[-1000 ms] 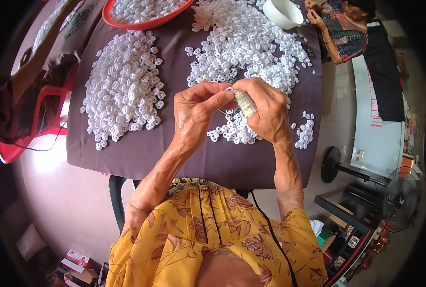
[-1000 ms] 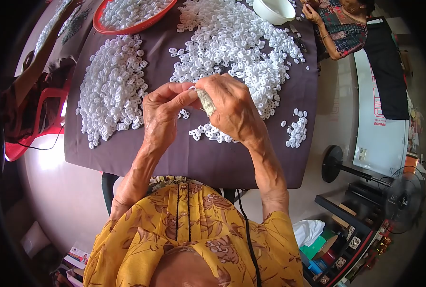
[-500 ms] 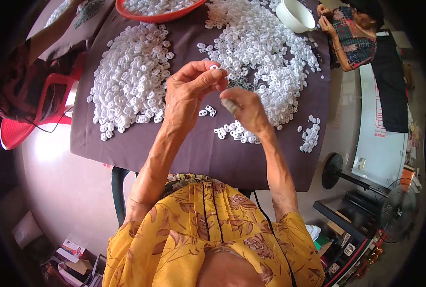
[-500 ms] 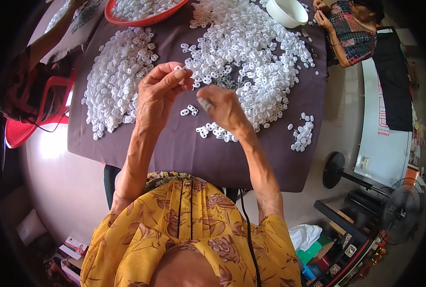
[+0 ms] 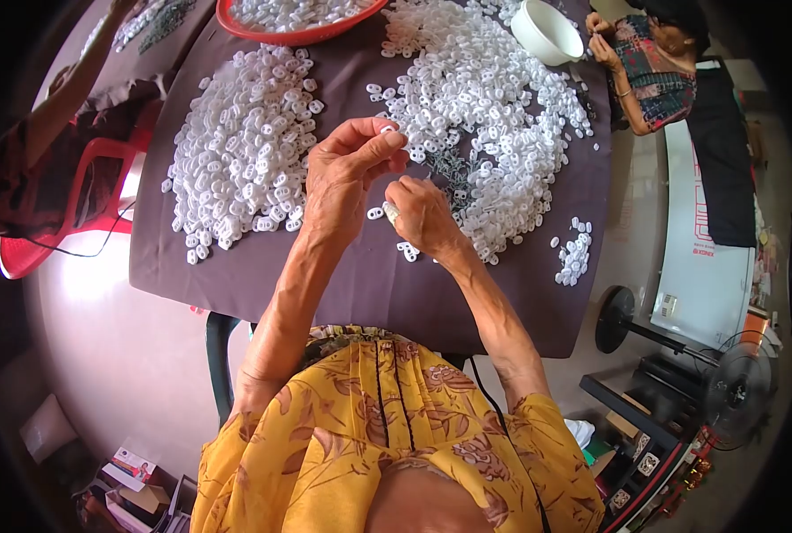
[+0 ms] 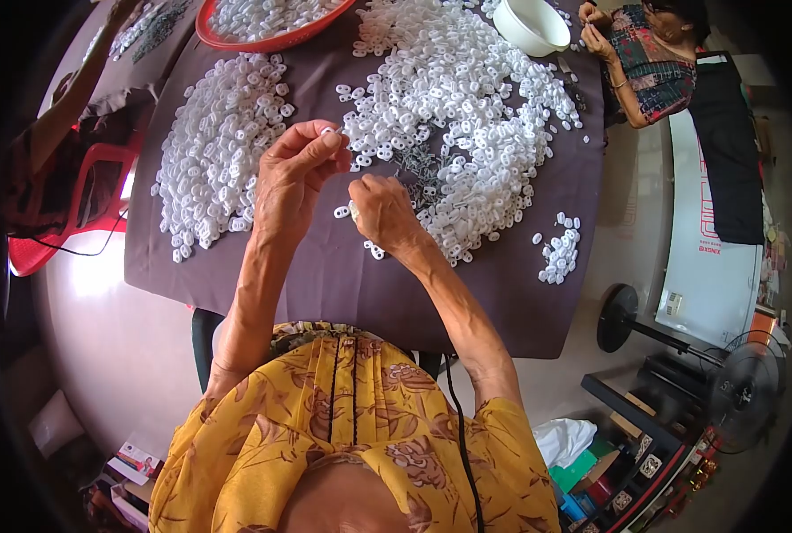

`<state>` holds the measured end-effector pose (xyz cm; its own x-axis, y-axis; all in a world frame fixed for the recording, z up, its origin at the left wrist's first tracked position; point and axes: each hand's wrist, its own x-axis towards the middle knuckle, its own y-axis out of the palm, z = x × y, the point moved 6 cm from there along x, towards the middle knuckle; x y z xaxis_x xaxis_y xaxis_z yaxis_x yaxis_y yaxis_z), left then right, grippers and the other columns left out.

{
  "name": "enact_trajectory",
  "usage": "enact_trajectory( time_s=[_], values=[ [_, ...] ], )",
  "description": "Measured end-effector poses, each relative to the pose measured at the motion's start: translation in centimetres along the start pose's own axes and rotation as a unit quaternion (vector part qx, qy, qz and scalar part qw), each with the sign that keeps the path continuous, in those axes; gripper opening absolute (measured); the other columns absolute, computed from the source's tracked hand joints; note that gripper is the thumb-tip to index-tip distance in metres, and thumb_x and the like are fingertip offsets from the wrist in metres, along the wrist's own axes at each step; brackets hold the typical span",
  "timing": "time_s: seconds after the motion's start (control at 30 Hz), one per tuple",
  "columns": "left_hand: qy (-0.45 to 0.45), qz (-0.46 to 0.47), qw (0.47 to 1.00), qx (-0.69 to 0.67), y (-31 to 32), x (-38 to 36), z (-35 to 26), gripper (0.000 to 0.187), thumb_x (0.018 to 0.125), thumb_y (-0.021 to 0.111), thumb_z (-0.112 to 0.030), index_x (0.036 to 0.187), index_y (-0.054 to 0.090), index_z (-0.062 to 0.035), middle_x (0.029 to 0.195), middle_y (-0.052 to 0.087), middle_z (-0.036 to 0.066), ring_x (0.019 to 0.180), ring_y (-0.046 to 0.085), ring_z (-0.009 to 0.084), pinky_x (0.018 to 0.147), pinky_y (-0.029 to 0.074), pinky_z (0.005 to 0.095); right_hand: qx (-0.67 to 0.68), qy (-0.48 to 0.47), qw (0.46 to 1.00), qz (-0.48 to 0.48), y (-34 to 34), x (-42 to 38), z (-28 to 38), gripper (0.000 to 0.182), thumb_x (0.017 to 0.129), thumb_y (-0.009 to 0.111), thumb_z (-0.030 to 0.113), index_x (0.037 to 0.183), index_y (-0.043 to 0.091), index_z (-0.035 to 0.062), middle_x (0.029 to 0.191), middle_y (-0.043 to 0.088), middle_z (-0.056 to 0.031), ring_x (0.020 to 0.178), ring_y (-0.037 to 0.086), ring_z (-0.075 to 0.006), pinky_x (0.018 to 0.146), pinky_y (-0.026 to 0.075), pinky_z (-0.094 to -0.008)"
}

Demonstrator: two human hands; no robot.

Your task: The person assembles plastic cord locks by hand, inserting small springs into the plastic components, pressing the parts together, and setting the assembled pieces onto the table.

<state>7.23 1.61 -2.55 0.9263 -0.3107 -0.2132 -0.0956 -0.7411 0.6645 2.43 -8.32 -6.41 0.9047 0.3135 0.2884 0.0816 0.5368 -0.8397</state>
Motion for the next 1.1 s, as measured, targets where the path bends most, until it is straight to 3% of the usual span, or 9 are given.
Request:
enact_trajectory(
  time_s=[0.27,0.43,0.6,0.67,0.73,0.77,0.8,0.87,1.1],
  values=[
    [0.003,-0.011,1.000,0.008,-0.6,0.2,-0.3,0.011,0.081,0.061,-0.010,0.089,0.058,-0.0029,0.081,0.061,0.005,0.069,0.057,0.0119,0.065,0.047,0.0255,0.034,0.040,0.998,-0.035,-1.4,0.2,-1.9,0.004,0.070,0.050,0.003,0.072,0.053,0.0048,0.058,0.049,-0.0108,0.060,0.054,-0.0301,0.054,0.040,-0.0391],
    [0.003,-0.024,1.000,0.014,-0.8,0.3,-0.3,0.011,0.081,0.061,-0.010,0.089,0.058,-0.0034,0.081,0.061,0.004,0.070,0.057,0.0115,0.066,0.047,0.0250,-0.027,-0.027,0.997,0.062,0.2,0.4,1.1,0.009,0.067,0.057,0.006,0.076,0.055,0.0060,0.068,0.049,-0.0081,0.067,0.052,-0.0274,0.061,0.041,-0.0378],
    [0.013,-0.019,1.000,0.015,-0.6,0.1,-0.6,0.011,0.081,0.061,-0.010,0.088,0.058,-0.0029,0.080,0.060,0.004,0.070,0.057,0.0114,0.066,0.046,0.0248,-0.043,-0.050,0.996,0.063,1.2,-0.3,1.6,0.006,0.066,0.057,0.010,0.067,0.053,0.0069,0.067,0.046,-0.0076,0.067,0.049,-0.0266,0.064,0.038,-0.0364],
    [0.018,-0.019,1.000,0.013,-0.6,0.2,-0.9,0.011,0.081,0.061,-0.010,0.088,0.058,-0.0027,0.079,0.060,0.004,0.070,0.057,0.0115,0.066,0.046,0.0248,0.041,-0.052,0.997,0.042,0.6,-0.2,1.3,0.009,0.072,0.057,0.009,0.066,0.052,0.0058,0.064,0.050,-0.0065,0.065,0.053,-0.0221,0.062,0.042,-0.0353],
    [0.023,-0.013,1.000,0.018,-0.7,0.1,-0.9,0.010,0.081,0.061,-0.009,0.088,0.057,-0.0023,0.078,0.059,0.004,0.069,0.057,0.0119,0.066,0.046,0.0251,0.292,0.164,0.941,0.046,-2.5,0.4,-0.4,0.003,0.078,0.057,0.004,0.075,0.058,0.0041,0.075,0.061,-0.0036,0.070,0.058,-0.0130,0.061,0.045,-0.0272],
    [0.021,-0.011,1.000,0.017,-0.6,0.0,-0.9,0.010,0.081,0.061,-0.009,0.088,0.057,-0.0023,0.078,0.059,0.004,0.069,0.057,0.0119,0.066,0.046,0.0251,0.337,0.225,0.914,0.035,-4.0,0.6,-1.2,0.005,0.081,0.057,0.004,0.086,0.059,0.0030,0.078,0.062,-0.0030,0.071,0.058,-0.0092,0.061,0.048,-0.0235],
    [0.020,-0.007,1.000,0.008,-0.3,0.0,-0.8,0.012,0.079,0.063,-0.009,0.087,0.058,-0.0017,0.077,0.060,0.004,0.068,0.057,0.0124,0.065,0.047,0.0243,0.441,0.239,0.865,-0.009,-5.3,0.9,-1.8,0.011,0.080,0.057,0.003,0.091,0.059,0.0012,0.078,0.062,-0.0044,0.070,0.059,-0.0113,0.064,0.048,-0.0240],
    [0.019,0.006,1.000,-0.004,0.8,0.0,-0.9,0.014,0.077,0.065,-0.008,0.086,0.058,-0.0011,0.077,0.060,0.004,0.066,0.058,0.0130,0.064,0.047,0.0236,0.474,0.246,0.841,-0.082,-8.2,1.7,-1.8,0.017,0.077,0.058,-0.001,0.095,0.058,-0.0010,0.079,0.062,-0.0062,0.069,0.059,-0.0125,0.066,0.048,-0.0244],
    [-0.014,0.053,0.998,-0.015,4.6,-0.8,-0.2,0.014,0.076,0.066,-0.007,0.086,0.058,-0.0006,0.076,0.062,0.007,0.065,0.057,0.0128,0.063,0.046,0.0236,0.488,0.187,0.840,-0.146,-13.0,2.5,-0.4,0.023,0.076,0.053,0.000,0.099,0.057,-0.0044,0.086,0.061,-0.0090,0.075,0.058,-0.0138,0.072,0.048,-0.0275]
  ],
)
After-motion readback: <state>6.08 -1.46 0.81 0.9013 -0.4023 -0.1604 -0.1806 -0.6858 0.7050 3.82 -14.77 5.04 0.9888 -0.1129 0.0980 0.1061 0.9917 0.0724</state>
